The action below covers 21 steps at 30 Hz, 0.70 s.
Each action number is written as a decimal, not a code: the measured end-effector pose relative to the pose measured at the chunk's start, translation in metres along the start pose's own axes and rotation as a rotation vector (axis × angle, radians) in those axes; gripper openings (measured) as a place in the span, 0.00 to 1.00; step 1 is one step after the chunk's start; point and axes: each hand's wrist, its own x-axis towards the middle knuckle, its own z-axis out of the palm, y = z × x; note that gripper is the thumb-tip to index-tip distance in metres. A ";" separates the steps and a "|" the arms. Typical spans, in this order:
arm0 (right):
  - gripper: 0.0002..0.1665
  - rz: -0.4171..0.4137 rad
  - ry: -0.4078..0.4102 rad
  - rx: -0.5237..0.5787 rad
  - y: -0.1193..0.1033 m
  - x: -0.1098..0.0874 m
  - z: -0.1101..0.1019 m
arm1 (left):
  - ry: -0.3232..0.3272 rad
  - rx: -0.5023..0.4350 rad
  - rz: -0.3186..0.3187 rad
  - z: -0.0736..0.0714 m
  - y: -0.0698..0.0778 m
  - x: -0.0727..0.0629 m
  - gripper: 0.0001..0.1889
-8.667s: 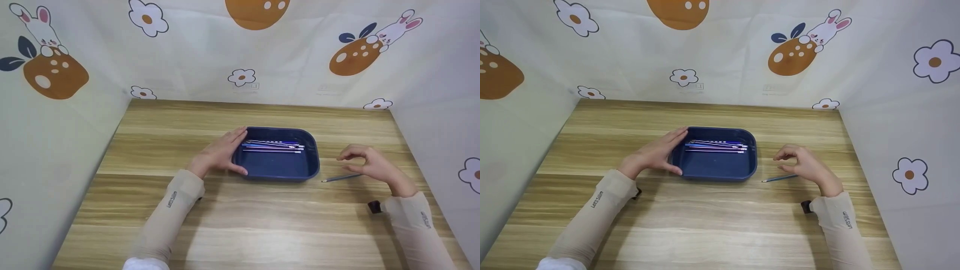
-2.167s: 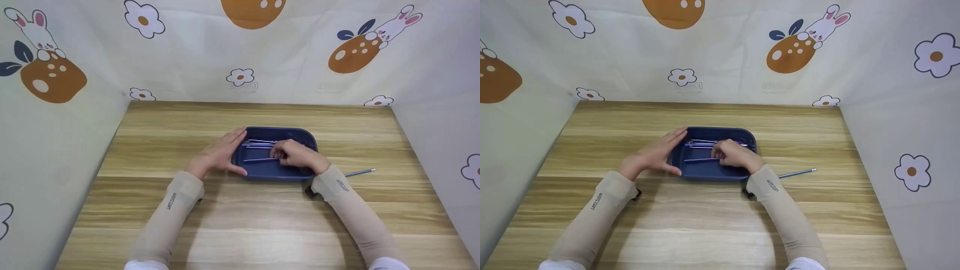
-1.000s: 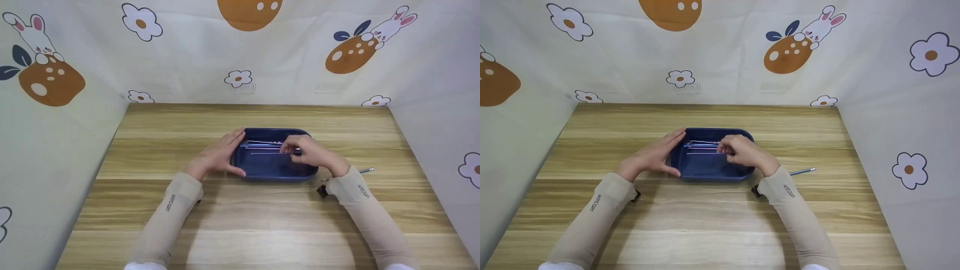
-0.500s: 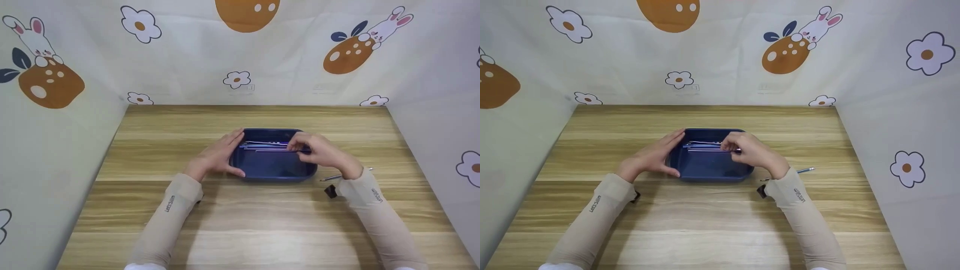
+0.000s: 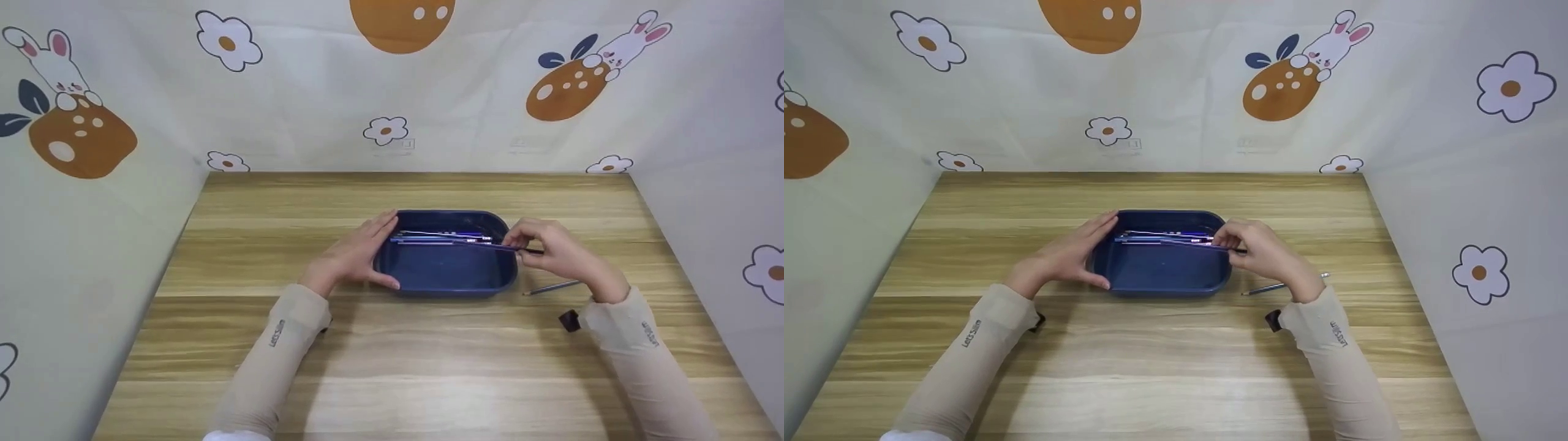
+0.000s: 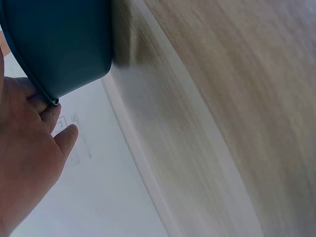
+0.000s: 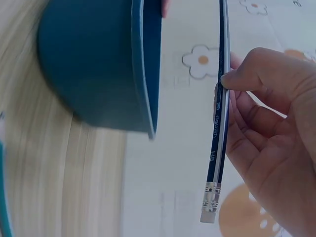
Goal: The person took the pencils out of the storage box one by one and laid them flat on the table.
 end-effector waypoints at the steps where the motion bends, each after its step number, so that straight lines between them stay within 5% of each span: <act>1: 0.21 -0.001 0.014 0.004 0.002 -0.003 -0.001 | 0.003 0.001 0.002 0.000 0.000 0.000 0.70; 21: 0.17 0.160 0.070 -0.041 0.051 -0.061 -0.022 | 0.021 0.007 0.018 0.001 -0.001 -0.001 0.69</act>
